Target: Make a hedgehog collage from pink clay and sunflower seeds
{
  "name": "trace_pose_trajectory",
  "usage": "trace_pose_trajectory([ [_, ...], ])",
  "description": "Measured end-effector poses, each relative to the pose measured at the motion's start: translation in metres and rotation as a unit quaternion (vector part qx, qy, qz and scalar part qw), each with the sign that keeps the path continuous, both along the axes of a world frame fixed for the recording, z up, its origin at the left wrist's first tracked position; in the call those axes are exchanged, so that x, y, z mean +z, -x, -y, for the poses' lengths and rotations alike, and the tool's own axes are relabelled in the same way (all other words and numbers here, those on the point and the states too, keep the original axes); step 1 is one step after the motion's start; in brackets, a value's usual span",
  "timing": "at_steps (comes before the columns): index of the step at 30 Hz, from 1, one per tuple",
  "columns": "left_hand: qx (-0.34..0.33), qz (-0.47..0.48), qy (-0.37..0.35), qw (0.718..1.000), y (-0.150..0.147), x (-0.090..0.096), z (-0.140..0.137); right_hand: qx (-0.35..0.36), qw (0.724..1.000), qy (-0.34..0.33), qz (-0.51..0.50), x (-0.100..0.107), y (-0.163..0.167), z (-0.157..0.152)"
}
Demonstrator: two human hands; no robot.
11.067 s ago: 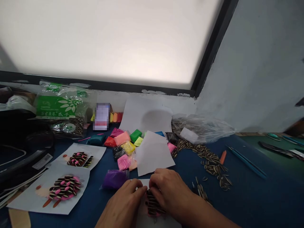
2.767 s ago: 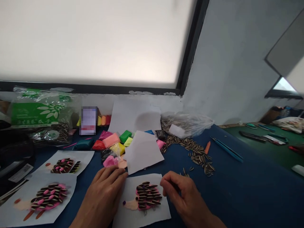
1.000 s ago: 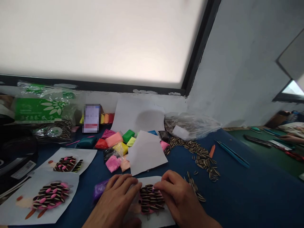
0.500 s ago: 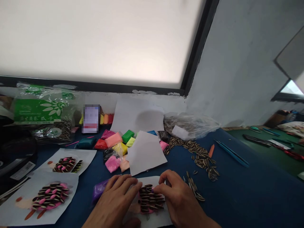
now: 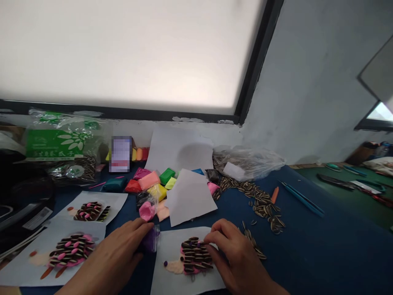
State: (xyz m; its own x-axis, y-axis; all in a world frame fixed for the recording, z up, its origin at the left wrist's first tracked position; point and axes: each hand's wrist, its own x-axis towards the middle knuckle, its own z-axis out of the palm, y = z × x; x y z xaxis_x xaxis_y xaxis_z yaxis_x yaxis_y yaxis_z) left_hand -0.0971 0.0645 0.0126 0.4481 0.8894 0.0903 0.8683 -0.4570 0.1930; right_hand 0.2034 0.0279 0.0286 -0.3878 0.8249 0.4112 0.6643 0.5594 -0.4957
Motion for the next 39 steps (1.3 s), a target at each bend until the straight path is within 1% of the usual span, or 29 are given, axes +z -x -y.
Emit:
trace_pose_trajectory([
  [3, 0.007, 0.069, -0.021, 0.997, -0.005, 0.005, -0.003, 0.009, 0.999, 0.011, -0.037, 0.0, 0.001, 0.002],
  [6, -0.039, 0.186, -0.044, 0.981, -0.013, 0.01, 0.0, 0.034, 0.988, 0.079, -0.129, 0.001, 0.005, 0.005],
  [8, -0.075, 0.245, -0.048, 0.965, -0.023, 0.012, 0.006, 0.04, 0.965, 0.148, -0.212, 0.002, 0.01, 0.007],
  [10, -0.097, 0.275, -0.035, 0.956, -0.034, 0.012, 0.014, 0.037, 0.932, 0.226, -0.279, 0.001, 0.014, 0.01],
  [12, -0.109, 0.298, -0.024, 0.948, -0.045, 0.009, 0.021, 0.041, 0.897, 0.303, -0.32, 0.0, 0.018, 0.011],
  [14, -0.114, 0.308, -0.01, 0.944, -0.053, 0.006, 0.027, 0.047, 0.866, 0.36, -0.344, 0.0, 0.019, 0.012],
  [16, -0.108, 0.312, -0.005, 0.944, -0.057, 0.004, 0.029, 0.047, 0.848, 0.383, -0.362, 0.001, 0.019, 0.012],
  [19, -0.098, 0.326, 0.01, 0.94, -0.061, 0.006, 0.03, 0.045, 0.834, 0.396, -0.383, 0.007, 0.017, 0.011],
  [25, -0.085, 0.367, 0.092, 0.922, -0.072, 0.022, 0.032, 0.057, 0.8, 0.446, -0.397, 0.022, 0.014, 0.011],
  [27, -0.07, 0.362, 0.152, 0.917, -0.075, 0.027, 0.034, 0.061, 0.797, 0.449, -0.399, 0.023, 0.014, 0.012],
  [29, -0.052, 0.361, 0.198, 0.91, -0.077, 0.03, 0.035, 0.063, 0.797, 0.446, -0.402, 0.022, 0.014, 0.013],
  [32, -0.036, 0.373, 0.226, 0.899, -0.079, 0.033, 0.036, 0.065, 0.802, 0.439, -0.399, 0.021, 0.014, 0.013],
  [35, -0.038, 0.391, 0.229, 0.891, -0.081, 0.038, 0.037, 0.06, 0.81, 0.434, -0.39, 0.02, 0.014, 0.013],
  [37, -0.036, 0.395, 0.226, 0.89, -0.082, 0.041, 0.037, 0.051, 0.825, 0.417, -0.379, 0.018, 0.014, 0.014],
  [38, -0.033, 0.399, 0.225, 0.888, -0.082, 0.042, 0.038, 0.041, 0.841, 0.4, -0.363, 0.017, 0.013, 0.015],
  [39, -0.026, 0.407, 0.227, 0.884, -0.082, 0.042, 0.038, 0.028, 0.862, 0.376, -0.338, 0.017, 0.013, 0.016],
])
